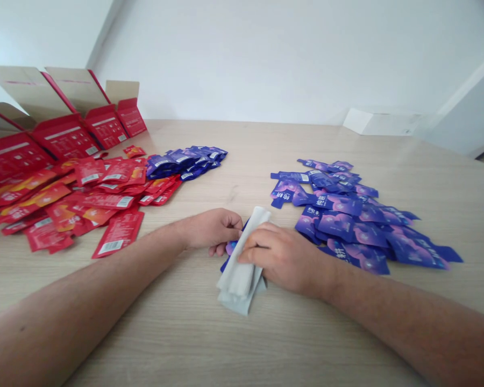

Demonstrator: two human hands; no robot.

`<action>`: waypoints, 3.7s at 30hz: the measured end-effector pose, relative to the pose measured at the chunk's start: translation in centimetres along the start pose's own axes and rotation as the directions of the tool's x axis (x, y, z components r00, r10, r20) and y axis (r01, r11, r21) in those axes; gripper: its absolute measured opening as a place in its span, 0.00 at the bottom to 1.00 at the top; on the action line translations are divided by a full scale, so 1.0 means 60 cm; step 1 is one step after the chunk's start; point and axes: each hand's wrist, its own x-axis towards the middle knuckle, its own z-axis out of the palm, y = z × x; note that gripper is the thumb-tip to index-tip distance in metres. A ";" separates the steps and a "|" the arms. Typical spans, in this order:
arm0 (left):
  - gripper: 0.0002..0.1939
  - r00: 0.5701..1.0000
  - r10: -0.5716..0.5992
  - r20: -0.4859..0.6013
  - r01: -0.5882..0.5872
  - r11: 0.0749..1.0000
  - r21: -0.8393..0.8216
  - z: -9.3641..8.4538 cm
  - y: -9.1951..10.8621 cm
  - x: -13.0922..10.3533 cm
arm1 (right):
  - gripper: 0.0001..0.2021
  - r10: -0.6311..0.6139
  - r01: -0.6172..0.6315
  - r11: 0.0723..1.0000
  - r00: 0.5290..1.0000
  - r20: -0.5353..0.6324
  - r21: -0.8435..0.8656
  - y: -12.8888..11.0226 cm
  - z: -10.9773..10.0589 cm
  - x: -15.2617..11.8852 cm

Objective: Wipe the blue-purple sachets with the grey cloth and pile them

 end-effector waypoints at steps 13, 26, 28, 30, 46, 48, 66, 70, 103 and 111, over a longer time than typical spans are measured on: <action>0.08 1.000 -0.003 -0.006 0.003 1.000 0.002 0.001 -0.001 0.001 | 0.13 0.093 -0.092 0.995 0.994 -0.051 0.025 0.008 0.001 0.000; 0.08 1.000 -0.008 -0.021 0.008 1.000 -0.014 0.001 -0.006 0.003 | 0.15 0.163 -0.160 0.986 0.981 -0.104 0.037 0.016 0.000 -0.003; 0.07 1.000 -0.009 -0.015 0.009 1.000 -0.017 0.001 -0.006 0.003 | 0.15 0.156 -0.155 0.988 0.984 -0.089 0.026 0.015 0.000 -0.003; 0.07 1.000 -0.002 0.004 0.003 1.000 -0.016 0.000 -0.004 0.002 | 0.13 0.058 -0.058 0.998 0.998 -0.030 0.020 0.009 0.001 -0.002; 0.10 1.000 0.000 -0.031 -0.002 0.999 -0.053 0.002 -0.006 0.003 | 0.12 0.041 -0.041 0.999 0.999 -0.019 0.021 -0.006 -0.001 0.000; 0.10 1.000 -0.001 -0.031 -0.001 0.998 -0.057 0.002 -0.005 0.003 | 0.14 0.115 -0.114 0.993 0.992 -0.054 0.022 -0.004 -0.002 0.001; 0.13 1.000 0.012 -0.015 -0.012 0.999 -0.042 0.001 -0.001 0.001 | 0.09 -0.084 0.083 0.996 0.996 0.016 0.014 -0.014 0.002 0.001; 0.12 1.000 -0.005 -0.029 0.004 0.999 -0.039 0.002 -0.003 0.002 | 0.12 0.112 -0.111 0.994 0.991 -0.068 0.022 0.007 -0.002 -0.002; 0.08 1.000 0.002 -0.012 -0.002 0.999 -0.032 0.001 -0.004 0.002 | 0.13 0.129 -0.127 0.991 0.989 -0.069 0.039 0.005 -0.001 -0.001; 0.12 0.999 0.022 -0.037 -0.023 0.999 -0.037 0.002 -0.002 0.000 | 0.11 -0.036 0.039 0.994 0.999 -0.038 0.102 -0.020 -0.004 0.000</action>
